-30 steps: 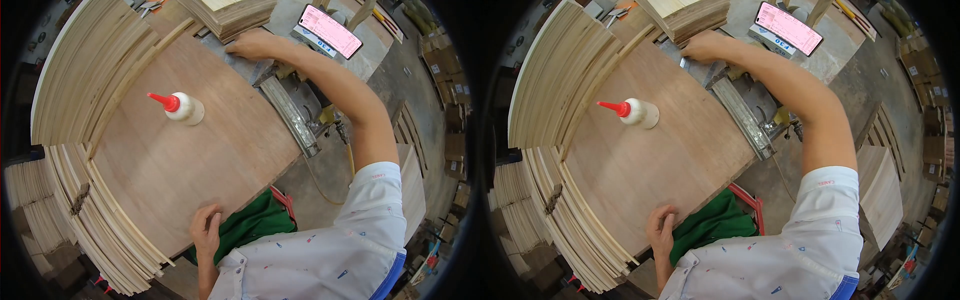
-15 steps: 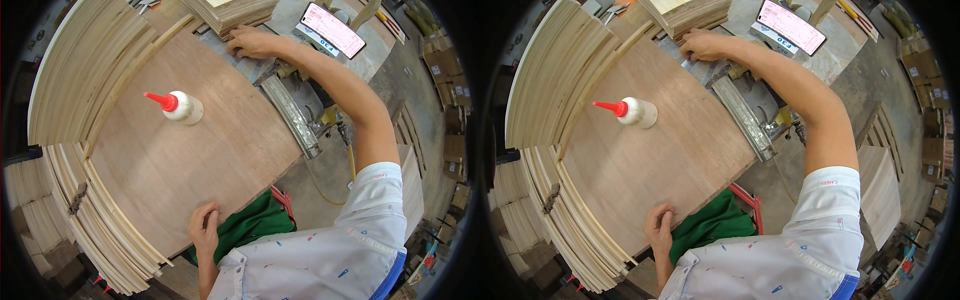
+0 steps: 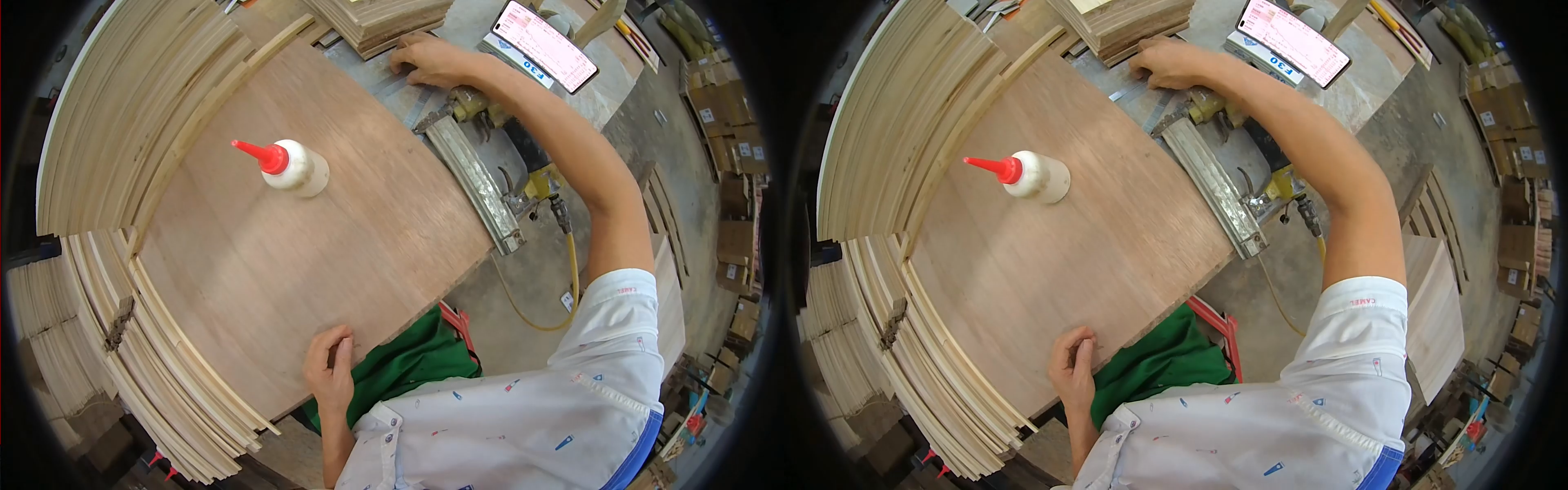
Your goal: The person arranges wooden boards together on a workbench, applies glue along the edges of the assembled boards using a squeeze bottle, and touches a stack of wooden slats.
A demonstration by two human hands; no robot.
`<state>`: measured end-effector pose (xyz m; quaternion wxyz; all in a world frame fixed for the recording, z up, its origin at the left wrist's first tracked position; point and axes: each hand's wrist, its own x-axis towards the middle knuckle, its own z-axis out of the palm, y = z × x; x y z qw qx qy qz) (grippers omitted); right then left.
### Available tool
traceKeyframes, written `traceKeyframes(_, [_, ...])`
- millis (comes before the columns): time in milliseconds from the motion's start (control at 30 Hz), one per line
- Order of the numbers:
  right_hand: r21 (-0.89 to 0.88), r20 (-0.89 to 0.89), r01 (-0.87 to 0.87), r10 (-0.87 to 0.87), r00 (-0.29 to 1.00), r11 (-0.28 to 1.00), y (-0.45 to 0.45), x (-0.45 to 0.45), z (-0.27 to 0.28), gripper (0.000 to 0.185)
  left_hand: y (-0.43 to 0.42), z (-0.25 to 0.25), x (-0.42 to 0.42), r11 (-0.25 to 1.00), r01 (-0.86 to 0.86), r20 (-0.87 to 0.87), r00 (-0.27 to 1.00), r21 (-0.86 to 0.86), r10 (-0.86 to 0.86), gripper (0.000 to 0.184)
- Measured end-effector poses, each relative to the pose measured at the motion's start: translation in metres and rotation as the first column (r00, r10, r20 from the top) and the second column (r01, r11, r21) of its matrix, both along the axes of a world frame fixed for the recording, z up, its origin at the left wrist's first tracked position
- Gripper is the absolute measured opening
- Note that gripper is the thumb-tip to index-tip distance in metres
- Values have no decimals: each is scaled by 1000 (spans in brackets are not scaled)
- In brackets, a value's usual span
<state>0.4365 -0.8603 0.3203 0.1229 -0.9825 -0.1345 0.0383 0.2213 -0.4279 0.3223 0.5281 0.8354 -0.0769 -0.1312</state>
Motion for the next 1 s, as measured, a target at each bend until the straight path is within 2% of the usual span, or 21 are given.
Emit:
traceKeyframes(33, [-37,-68,32,-34,997,999,-2,2,1,30,0,0,0,1000,2,0,1000,5,-2,12])
traceKeyframes(167, [-76,-129,87,-96,987,993,-15,-6,4,29,2,1,0,1000,10,5,1000,0,-10,12])
traceKeyframes(200, [12,106,113,-113,988,994,-13,-17,12,27,1,2,2,1000,22,10,1000,2,-22,12])
traceKeyframes(233, [106,329,114,-143,934,988,-9,-30,20,26,1,3,2,999,33,12,999,7,-33,13])
traceKeyframes(300, [276,312,272,-353,882,922,-3,-63,45,29,-4,8,4,998,62,37,997,26,-63,14])
traceKeyframes(367, [150,327,414,-441,836,898,-7,-107,50,37,-16,13,14,995,96,77,992,39,-99,16])
traceKeyframes(433, [46,265,577,-567,780,815,2,-146,52,42,-36,18,28,955,222,103,964,195,-245,24])
traceKeyframes(567, [16,275,672,-649,709,740,13,-177,35,45,-112,17,78,861,446,379,774,243,-507,40])
traceKeyframes(633, [-18,-21,739,-739,673,674,9,-177,28,50,-146,2,101,840,462,536,650,283,-538,41])
traceKeyframes(667, [39,-146,746,-735,662,664,-1,-175,24,48,-158,-6,111,838,467,541,644,282,-541,41])
traceKeyframes(700, [38,-140,750,-740,658,660,-6,-175,22,48,-169,-13,119,835,438,575,608,334,-548,41])
traceKeyframes(767, [303,-337,749,-669,663,589,-10,-177,19,48,-180,-21,127,830,406,604,570,382,-557,41])
traceKeyframes(800, [304,-336,748,-668,664,590,-4,-181,27,48,-181,-22,132,818,410,614,542,403,-574,41])
traceKeyframes(867, [503,-326,765,-731,600,403,15,-198,57,37,-187,-22,142,806,408,624,513,428,-590,42])
traceKeyframes(967, [549,-308,748,-743,594,371,14,-224,98,36,-205,-15,144,772,390,635,440,502,-635,47])
traceKeyframes(1000, [583,-280,738,-769,574,339,11,-233,105,33,-210,-14,143,706,364,570,419,607,-706,51])
